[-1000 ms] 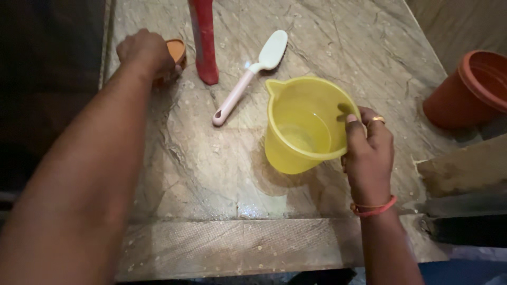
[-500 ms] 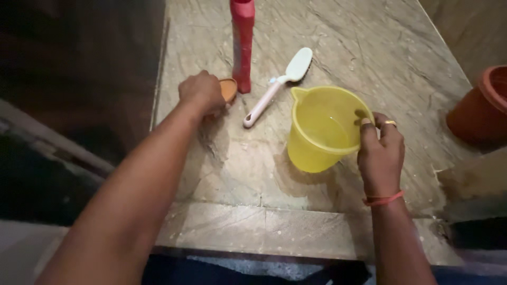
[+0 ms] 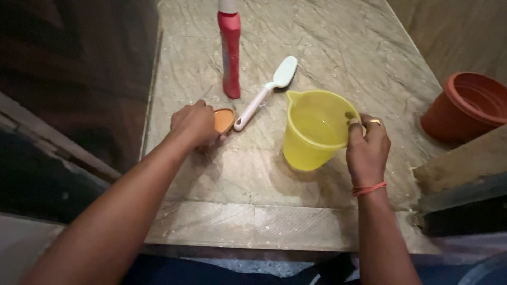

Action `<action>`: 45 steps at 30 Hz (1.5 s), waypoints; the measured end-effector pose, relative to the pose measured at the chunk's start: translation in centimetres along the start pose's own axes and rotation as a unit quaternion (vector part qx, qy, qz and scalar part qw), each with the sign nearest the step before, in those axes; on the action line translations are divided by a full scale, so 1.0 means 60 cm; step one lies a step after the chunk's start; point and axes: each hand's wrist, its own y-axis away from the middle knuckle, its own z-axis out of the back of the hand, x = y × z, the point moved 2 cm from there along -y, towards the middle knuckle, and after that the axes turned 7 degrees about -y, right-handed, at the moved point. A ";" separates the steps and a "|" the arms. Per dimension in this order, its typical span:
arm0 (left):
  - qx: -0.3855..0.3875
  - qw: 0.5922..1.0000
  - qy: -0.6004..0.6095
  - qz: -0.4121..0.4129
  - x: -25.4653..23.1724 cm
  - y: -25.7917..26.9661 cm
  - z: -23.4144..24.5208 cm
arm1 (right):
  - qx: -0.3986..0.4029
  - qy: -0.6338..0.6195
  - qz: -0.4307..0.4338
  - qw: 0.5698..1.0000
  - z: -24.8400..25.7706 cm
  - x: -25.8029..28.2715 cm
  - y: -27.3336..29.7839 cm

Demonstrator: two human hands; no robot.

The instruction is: The person scrubs a tiled bathroom floor using a small orange scrubber and a white brush, applying water from a yellow cup. They then rinse the floor by pouring water from the cup and wiping the surface with their hand.

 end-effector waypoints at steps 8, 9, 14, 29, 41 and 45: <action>0.041 0.998 -0.019 -0.034 -0.014 0.066 0.016 | -0.023 0.045 -0.074 0.996 0.027 -0.042 -0.025; 0.045 0.998 -0.020 -0.039 -0.019 0.073 0.017 | -0.016 0.049 -0.083 0.995 0.031 -0.043 -0.026; 0.061 0.993 -0.028 -0.094 -0.040 0.104 0.021 | -0.010 -0.011 -0.130 0.991 0.033 -0.014 -0.022; -0.005 0.965 0.114 -0.237 -0.167 0.137 -0.007 | -0.039 0.242 0.156 0.957 0.079 0.106 0.003; -0.099 0.884 0.329 -0.317 -0.182 0.162 -0.063 | 0.366 0.043 0.039 0.929 0.066 0.200 0.056; -0.145 0.877 0.368 -0.272 -0.139 0.150 -0.070 | 0.456 0.103 0.031 0.884 0.038 0.153 0.088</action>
